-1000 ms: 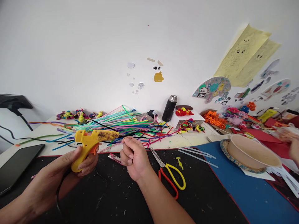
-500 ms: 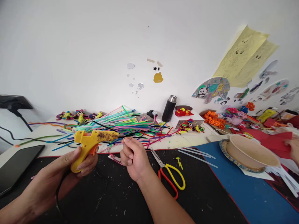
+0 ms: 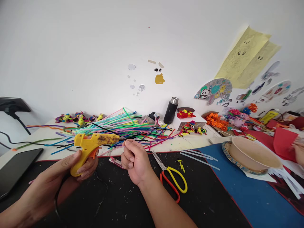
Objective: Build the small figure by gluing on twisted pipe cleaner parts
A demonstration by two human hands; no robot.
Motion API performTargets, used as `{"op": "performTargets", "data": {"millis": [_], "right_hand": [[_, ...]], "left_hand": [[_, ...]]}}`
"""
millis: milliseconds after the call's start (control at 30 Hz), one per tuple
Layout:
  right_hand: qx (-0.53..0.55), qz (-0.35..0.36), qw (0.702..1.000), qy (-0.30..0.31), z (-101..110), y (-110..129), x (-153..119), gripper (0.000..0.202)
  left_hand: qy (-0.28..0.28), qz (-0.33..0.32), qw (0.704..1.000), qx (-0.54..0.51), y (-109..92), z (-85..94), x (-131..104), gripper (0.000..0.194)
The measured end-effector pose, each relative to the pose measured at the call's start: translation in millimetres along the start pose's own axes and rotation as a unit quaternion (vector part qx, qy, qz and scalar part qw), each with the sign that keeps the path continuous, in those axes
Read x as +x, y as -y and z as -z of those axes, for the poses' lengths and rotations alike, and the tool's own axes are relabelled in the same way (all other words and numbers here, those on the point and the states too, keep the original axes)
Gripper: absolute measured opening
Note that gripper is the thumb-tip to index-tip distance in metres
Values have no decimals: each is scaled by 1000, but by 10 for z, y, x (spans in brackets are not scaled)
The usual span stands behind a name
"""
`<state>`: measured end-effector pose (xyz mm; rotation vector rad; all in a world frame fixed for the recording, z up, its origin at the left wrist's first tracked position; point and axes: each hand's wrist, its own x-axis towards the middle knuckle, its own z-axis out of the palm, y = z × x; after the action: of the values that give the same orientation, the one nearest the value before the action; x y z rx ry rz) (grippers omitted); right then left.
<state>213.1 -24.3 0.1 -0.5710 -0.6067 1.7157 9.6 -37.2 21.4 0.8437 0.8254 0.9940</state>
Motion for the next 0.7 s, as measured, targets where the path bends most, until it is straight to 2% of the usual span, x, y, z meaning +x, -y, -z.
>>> {"op": "performTargets", "data": {"millis": [700], "right_hand": [[-2,3,1000,6,3,13,-16,27]], "left_hand": [[5,-10,1000,22,-4,5,13,46]]}}
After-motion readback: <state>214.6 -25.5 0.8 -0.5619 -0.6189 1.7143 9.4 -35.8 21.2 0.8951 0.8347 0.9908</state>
